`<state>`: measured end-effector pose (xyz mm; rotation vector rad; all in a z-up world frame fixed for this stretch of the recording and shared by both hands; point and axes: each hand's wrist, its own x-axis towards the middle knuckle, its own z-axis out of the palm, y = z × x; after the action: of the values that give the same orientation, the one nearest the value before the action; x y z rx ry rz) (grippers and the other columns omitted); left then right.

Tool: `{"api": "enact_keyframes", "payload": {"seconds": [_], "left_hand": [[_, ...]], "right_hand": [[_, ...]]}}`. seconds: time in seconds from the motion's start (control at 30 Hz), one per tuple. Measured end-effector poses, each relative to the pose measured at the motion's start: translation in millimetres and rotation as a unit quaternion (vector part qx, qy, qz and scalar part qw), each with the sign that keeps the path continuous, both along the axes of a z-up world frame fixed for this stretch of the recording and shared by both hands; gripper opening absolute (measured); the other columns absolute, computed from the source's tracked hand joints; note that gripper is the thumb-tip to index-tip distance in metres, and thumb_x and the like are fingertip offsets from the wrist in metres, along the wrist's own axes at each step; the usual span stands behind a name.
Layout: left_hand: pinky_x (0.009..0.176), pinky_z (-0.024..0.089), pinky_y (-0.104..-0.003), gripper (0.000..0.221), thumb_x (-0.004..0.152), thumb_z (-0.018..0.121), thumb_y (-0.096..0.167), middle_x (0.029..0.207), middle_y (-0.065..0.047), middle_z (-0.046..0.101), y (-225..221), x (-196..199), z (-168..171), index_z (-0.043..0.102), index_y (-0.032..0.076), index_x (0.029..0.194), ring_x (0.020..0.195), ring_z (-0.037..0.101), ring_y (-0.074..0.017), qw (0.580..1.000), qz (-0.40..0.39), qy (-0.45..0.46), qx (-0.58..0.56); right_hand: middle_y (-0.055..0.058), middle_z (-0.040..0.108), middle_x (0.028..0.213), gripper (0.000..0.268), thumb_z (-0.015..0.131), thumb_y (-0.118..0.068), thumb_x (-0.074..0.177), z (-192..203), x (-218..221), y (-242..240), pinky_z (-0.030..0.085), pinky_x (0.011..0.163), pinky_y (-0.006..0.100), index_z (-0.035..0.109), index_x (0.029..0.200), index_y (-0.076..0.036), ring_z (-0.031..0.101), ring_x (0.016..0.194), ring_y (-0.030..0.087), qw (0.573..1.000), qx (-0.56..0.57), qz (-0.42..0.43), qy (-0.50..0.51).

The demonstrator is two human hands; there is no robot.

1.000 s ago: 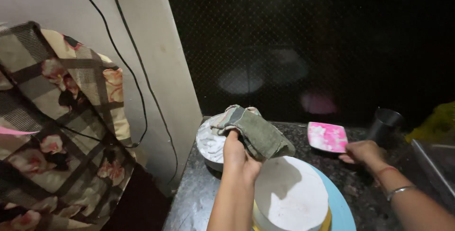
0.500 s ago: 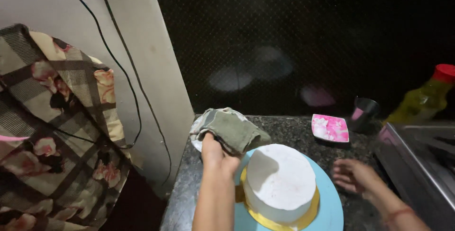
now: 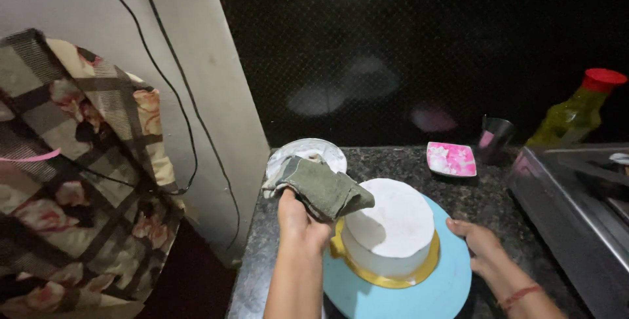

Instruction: Applying and smoothing white frosting onto a cake using a palette knife and scraper.

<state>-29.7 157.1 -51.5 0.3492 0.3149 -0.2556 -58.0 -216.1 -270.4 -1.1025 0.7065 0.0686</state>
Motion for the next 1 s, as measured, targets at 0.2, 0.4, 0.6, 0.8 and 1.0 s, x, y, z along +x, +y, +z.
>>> {"api": "enact_keyframes", "payload": {"seconds": [0.2,0.4,0.6,0.8,1.0], "left_hand": [[0.099,0.055,-0.051,0.040,0.105,0.041,0.030,0.123,-0.009,0.072,23.1,-18.6,2.4,0.068,0.009,0.124,0.112,0.069,-0.0278,1.000,0.011,-0.012,0.015],[0.098,0.054,-0.054,0.045,0.105,0.036,0.037,0.126,-0.013,0.070,33.6,-19.8,-9.7,0.064,0.009,0.126,0.113,0.067,-0.0322,0.999,-0.002,0.018,0.039],[0.098,0.054,-0.055,0.046,0.106,0.034,0.036,0.127,-0.014,0.069,33.3,-11.0,-18.6,0.063,0.007,0.128,0.114,0.067,-0.0330,0.999,-0.013,0.009,0.040],[0.099,0.054,-0.054,0.046,0.107,0.033,0.034,0.127,-0.014,0.069,29.4,1.6,-23.0,0.063,0.007,0.128,0.113,0.068,-0.0324,0.999,-0.013,0.008,0.031],[0.099,0.054,-0.052,0.047,0.106,0.032,0.035,0.128,-0.014,0.069,23.8,13.4,-31.2,0.062,0.006,0.129,0.114,0.066,-0.0321,1.000,-0.019,-0.008,0.017]], "right_hand": [[0.024,0.069,0.116,0.038,0.068,-0.021,0.096,21.6,15.0,3.1,0.059,0.087,0.051,0.066,0.126,0.002,0.071,0.098,0.034,0.996,-0.046,-0.058,0.045],[0.021,0.073,0.109,0.034,0.072,-0.023,0.094,22.1,32.4,-13.7,0.057,0.078,0.051,0.070,0.117,0.002,0.070,0.089,0.033,0.992,-0.093,-0.080,0.031],[0.020,0.073,0.104,0.033,0.074,-0.022,0.095,27.7,41.7,-28.1,0.057,0.073,0.050,0.070,0.114,0.005,0.069,0.083,0.032,0.989,-0.106,-0.100,0.023],[0.018,0.073,0.107,0.031,0.073,-0.021,0.094,9.6,60.1,-50.2,0.057,0.078,0.049,0.069,0.114,0.003,0.070,0.089,0.031,0.992,-0.076,-0.105,0.008],[0.020,0.072,0.111,0.035,0.072,-0.021,0.095,22.3,61.6,-46.0,0.055,0.082,0.052,0.068,0.118,0.005,0.069,0.094,0.033,0.987,-0.084,-0.133,0.016]]}}
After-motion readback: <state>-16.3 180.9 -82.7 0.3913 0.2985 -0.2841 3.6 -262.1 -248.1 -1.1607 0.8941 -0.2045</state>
